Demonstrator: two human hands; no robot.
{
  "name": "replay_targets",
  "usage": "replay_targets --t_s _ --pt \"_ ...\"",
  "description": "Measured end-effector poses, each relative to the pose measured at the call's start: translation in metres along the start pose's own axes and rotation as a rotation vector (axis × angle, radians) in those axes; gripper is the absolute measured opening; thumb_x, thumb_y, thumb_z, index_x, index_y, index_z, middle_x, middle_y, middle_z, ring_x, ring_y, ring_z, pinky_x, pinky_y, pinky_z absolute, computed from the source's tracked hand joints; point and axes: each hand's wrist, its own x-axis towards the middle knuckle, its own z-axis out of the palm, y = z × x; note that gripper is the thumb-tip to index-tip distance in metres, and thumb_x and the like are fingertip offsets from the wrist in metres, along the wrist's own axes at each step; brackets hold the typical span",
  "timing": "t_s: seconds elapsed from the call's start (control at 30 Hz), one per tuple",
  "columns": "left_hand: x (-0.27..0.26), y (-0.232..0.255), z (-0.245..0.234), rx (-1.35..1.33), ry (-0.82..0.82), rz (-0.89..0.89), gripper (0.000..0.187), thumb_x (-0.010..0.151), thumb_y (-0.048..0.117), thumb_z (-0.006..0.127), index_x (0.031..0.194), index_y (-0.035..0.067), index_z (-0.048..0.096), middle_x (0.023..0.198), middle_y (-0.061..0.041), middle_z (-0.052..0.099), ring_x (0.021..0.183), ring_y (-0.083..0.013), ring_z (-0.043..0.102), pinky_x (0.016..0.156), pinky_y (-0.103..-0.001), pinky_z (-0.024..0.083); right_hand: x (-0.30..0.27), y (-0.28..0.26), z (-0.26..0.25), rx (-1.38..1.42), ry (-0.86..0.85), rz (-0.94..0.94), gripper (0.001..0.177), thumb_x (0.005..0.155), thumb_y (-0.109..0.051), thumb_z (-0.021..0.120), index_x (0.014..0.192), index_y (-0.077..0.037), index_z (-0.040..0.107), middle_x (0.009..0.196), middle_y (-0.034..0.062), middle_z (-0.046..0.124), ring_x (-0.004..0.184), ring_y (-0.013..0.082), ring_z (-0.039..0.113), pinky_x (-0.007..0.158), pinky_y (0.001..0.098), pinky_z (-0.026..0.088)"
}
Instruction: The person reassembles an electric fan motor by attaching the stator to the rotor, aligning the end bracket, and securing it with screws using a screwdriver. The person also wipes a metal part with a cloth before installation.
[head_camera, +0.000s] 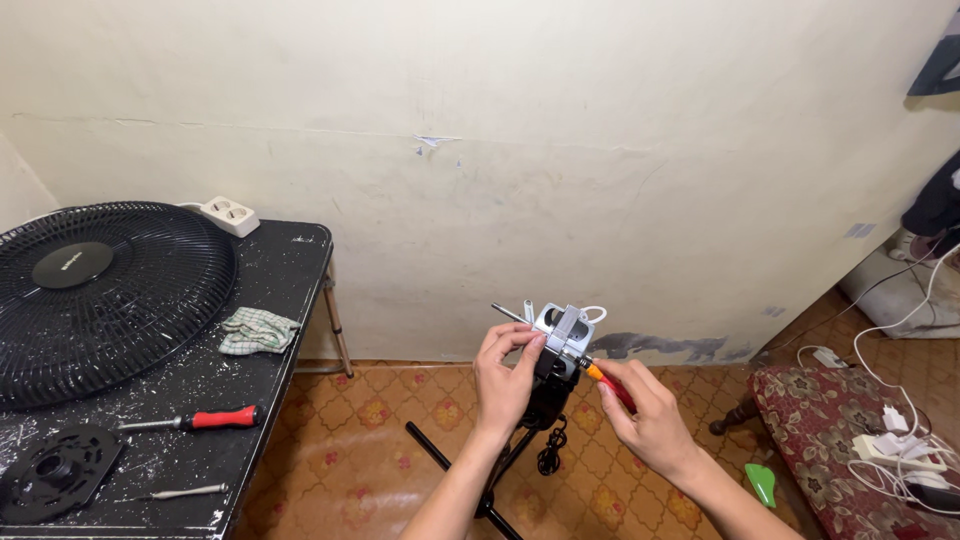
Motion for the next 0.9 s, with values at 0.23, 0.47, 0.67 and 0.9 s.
replay_targets --t_s 0.23,0.47,0.67,0.9 --pt "-0.012 0.001 -0.007 0.077 -0.055 0.166 0.025 0.083 0.008 0.078 0.107 0.003 0.074 0.119 -0.012 0.068 0.113 -0.0259 0.068 0.097 -0.035 0.054 0.000 0.001 0.000 -0.009 -0.002 0.020 0.034 0.088 -0.004 0.069 0.122 -0.005 0.066 0.092 0.0101 0.066 0.071 0.0198 0.066 0.063 0.0313 0.054" --pt "-0.018 0.001 0.002 0.107 -0.034 0.201 0.040 0.081 0.010 0.084 0.118 0.005 0.068 0.130 -0.014 0.063 0.118 -0.0297 0.067 0.099 -0.038 0.054 0.001 -0.002 0.001 0.017 0.026 -0.029 0.034 0.090 -0.004 0.069 0.123 -0.004 0.065 0.096 0.0084 0.067 0.073 0.0170 0.067 0.062 0.0296 0.054" --pt "-0.023 0.001 0.014 0.082 0.032 0.149 0.034 0.085 0.009 0.083 0.116 0.003 0.069 0.131 -0.015 0.065 0.121 -0.0298 0.066 0.102 -0.040 0.053 -0.003 -0.006 -0.004 -0.048 0.021 0.093 0.037 0.087 -0.006 0.072 0.124 -0.006 0.070 0.094 0.0079 0.067 0.065 0.0165 0.065 0.057 0.0296 0.053" --pt "-0.026 -0.006 0.026 0.044 0.109 0.140 0.031 0.083 0.008 0.083 0.111 0.001 0.072 0.130 -0.015 0.067 0.118 -0.0295 0.068 0.100 -0.039 0.054 -0.004 0.005 -0.007 -0.058 0.098 0.011 0.030 0.086 -0.006 0.071 0.115 -0.003 0.065 0.107 0.0118 0.064 0.090 0.0194 0.068 0.076 0.0292 0.056"
